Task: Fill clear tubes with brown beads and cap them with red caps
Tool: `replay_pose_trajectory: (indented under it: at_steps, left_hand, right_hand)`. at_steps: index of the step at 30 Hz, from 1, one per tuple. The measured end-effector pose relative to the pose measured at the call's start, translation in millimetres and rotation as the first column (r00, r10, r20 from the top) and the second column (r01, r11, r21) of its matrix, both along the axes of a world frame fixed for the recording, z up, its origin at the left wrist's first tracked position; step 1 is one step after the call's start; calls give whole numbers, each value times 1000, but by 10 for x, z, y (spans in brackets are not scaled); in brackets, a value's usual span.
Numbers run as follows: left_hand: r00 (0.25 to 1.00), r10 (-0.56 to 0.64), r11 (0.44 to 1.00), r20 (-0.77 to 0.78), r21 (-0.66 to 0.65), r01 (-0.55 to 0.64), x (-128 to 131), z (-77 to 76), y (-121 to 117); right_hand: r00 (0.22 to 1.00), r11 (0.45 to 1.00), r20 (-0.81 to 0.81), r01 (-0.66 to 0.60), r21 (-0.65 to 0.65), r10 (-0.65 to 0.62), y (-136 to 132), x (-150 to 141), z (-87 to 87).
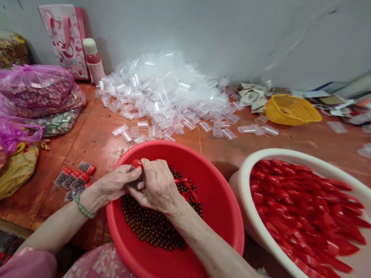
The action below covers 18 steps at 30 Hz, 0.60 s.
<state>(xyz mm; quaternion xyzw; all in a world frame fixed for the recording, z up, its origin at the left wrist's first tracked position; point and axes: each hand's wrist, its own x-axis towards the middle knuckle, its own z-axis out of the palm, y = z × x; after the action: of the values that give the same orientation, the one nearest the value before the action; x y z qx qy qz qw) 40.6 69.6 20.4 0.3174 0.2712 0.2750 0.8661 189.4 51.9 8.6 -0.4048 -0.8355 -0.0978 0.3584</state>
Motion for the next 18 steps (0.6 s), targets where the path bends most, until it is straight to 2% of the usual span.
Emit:
replay_pose_trajectory:
  at_steps: [4, 6, 10, 14, 18]
  left_hand:
    - [993, 31, 990, -110, -137, -46, 70, -18, 37]
    - [976, 108, 979, -192, -150, -138, 116, -21, 35]
    - [915, 306, 943, -264, -45, -328, 150, -54, -44]
    - [867, 393, 918, -306, 74, -390, 112, -95, -135]
    - [842, 433, 901, -321, 169, -399, 119, -54, -164]
  right_hand:
    - [998, 1000, 58, 11, -6, -11, -6, 9, -11]
    - [994, 1000, 108, 12, 0, -12, -16, -2, -9]
    - [983, 999, 184, -9, 43, 1, -64, -66, 34]
    - [982, 995, 189, -40, 91, 22, -111, -121, 64]
    - [987, 994, 159, -48, 97, 33, -121, -141, 63]
